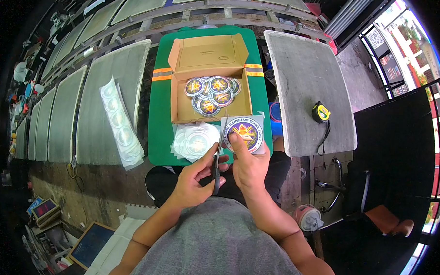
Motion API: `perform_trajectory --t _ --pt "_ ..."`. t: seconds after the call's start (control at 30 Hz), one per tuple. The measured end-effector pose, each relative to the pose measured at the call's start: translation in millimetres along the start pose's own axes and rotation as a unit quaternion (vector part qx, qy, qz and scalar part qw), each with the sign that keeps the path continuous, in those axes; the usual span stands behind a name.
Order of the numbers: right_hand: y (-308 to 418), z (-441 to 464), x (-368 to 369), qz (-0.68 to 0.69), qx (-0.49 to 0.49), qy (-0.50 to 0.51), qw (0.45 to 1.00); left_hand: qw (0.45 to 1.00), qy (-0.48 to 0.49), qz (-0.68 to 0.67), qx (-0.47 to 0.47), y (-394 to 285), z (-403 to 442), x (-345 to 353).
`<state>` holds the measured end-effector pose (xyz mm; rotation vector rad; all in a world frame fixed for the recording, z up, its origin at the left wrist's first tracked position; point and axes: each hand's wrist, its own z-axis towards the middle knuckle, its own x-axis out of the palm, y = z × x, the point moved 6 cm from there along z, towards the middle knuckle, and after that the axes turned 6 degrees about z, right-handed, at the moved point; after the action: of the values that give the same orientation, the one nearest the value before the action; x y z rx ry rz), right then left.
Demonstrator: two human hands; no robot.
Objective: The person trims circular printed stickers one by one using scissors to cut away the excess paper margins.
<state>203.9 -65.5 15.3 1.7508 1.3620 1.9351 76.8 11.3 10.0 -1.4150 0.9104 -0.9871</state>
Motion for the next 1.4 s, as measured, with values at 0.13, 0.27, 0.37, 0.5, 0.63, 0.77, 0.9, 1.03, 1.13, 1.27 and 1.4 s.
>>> perform_trajectory --t 0.13,0.27,0.37,0.5,0.63,0.77,0.9,1.03,1.13,1.27,1.4 --pt "1 -2 4 0.013 -0.006 -0.017 1.0 1.0 0.009 -0.004 -0.003 1 -1 1" --pt "1 -2 5 0.018 -0.006 -0.015 1.0 1.0 0.02 0.002 -0.01 1 -1 2" --pt "1 -2 5 0.021 -0.01 -0.013 1.0 1.0 -0.006 0.002 -0.001 0 -1 2" --pt "3 -2 6 0.016 -0.009 -0.01 1.0 1.0 -0.007 0.009 0.01 -1 -1 2" --pt "5 0 5 0.021 -0.007 0.004 1.0 1.0 -0.002 0.011 -0.005 1 -3 2" --pt "8 1 6 0.013 -0.015 0.015 1.0 1.0 0.003 0.008 -0.014 3 -3 2" --pt "10 3 4 0.0 -0.009 0.019 1.0 1.0 0.008 0.02 -0.023 -1 -5 0" --pt "13 4 2 -0.02 -0.001 0.03 0.999 0.999 0.012 0.023 -0.03 -2 -6 -2" --pt "13 5 -1 -0.034 0.006 0.032 0.999 0.999 0.016 0.028 -0.033 -2 -7 -3" --pt "15 7 -6 -0.056 0.024 0.048 0.997 0.999 0.024 0.026 -0.033 -4 -9 -5" --pt "18 9 -9 -0.083 0.033 0.061 0.994 0.998 0.034 0.038 -0.022 -5 -9 -8"
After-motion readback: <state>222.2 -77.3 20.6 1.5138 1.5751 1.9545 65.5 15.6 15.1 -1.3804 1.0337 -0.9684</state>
